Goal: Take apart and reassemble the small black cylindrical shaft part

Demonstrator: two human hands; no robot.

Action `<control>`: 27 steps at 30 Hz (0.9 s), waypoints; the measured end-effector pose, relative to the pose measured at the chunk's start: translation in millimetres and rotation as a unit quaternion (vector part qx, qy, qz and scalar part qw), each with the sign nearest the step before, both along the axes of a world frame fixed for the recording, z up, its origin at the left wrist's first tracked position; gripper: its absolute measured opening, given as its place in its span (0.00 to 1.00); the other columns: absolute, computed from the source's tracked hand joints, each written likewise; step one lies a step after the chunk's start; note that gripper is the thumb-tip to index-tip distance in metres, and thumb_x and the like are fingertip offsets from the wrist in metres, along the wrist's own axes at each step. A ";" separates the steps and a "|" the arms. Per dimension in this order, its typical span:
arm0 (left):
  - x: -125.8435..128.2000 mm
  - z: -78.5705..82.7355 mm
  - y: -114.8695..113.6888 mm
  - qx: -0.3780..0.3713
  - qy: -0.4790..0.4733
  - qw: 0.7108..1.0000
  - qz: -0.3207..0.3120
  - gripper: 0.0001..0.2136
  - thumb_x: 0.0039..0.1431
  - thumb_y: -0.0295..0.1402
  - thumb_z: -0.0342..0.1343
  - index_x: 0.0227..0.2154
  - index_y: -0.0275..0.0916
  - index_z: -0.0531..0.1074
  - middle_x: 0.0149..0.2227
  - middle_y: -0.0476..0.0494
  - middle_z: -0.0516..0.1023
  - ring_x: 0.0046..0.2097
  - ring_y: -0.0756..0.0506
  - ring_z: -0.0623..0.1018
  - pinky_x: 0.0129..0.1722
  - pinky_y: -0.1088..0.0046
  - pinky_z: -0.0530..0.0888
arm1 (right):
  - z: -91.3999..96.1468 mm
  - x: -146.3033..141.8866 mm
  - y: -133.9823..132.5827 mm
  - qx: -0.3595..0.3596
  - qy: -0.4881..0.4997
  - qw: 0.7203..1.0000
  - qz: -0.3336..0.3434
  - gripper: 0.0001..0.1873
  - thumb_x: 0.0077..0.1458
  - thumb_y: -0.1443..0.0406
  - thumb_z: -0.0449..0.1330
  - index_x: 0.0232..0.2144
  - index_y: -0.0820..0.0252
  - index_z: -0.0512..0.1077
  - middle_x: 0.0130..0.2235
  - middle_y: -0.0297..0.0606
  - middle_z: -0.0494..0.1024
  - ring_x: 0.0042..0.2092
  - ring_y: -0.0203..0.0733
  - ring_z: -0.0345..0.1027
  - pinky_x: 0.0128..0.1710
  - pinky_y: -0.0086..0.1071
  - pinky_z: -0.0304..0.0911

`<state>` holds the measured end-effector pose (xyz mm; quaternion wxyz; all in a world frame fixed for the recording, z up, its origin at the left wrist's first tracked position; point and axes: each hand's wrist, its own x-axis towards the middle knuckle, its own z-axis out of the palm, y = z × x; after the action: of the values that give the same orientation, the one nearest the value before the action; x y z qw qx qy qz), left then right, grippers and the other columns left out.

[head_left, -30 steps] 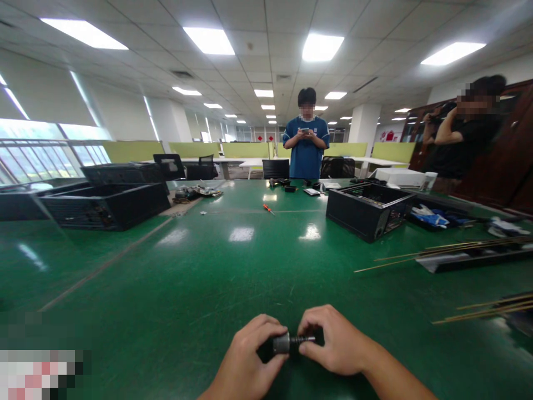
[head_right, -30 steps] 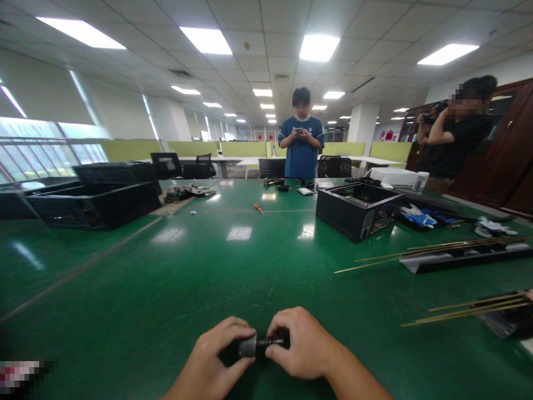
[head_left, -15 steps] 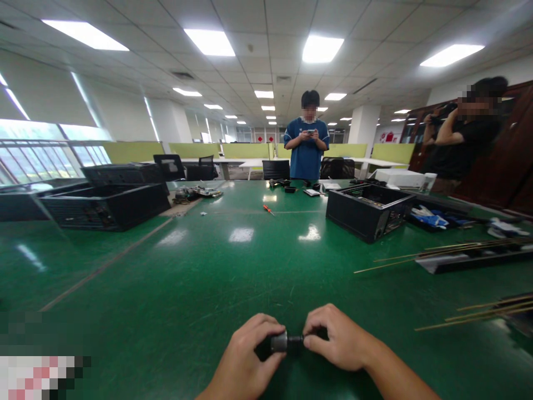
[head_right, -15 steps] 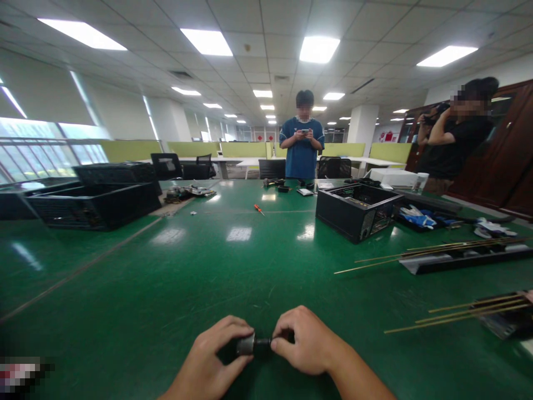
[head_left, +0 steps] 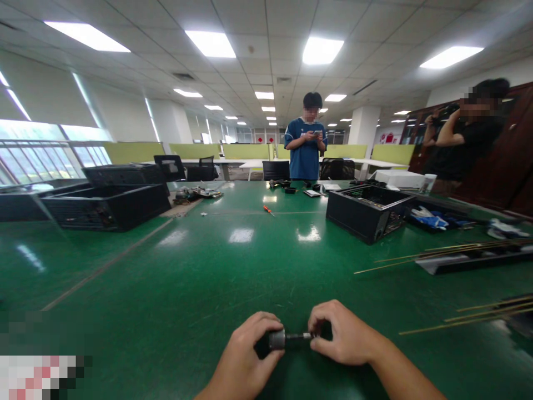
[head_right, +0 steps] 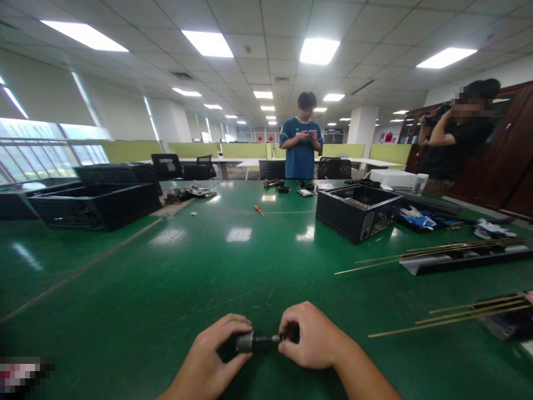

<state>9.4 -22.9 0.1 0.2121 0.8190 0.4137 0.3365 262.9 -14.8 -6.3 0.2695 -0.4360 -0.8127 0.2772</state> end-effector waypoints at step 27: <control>-200.9 -7.8 28.7 -0.070 0.081 0.948 0.299 0.35 0.52 0.44 0.57 0.63 0.43 0.55 0.44 0.41 0.84 0.47 0.35 0.83 0.53 0.55 0.75 | -14.9 9.3 15.8 -0.085 0.070 0.993 -0.031 0.05 0.45 0.68 0.66 0.29 0.62 0.79 0.26 0.32 0.76 0.28 0.37 0.67 0.29 0.26 0.60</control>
<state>-191.5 5.8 -7.8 0.1242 0.6653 0.6778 0.2875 272.2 1.0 -21.2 0.2966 -0.4617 -0.7513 0.3667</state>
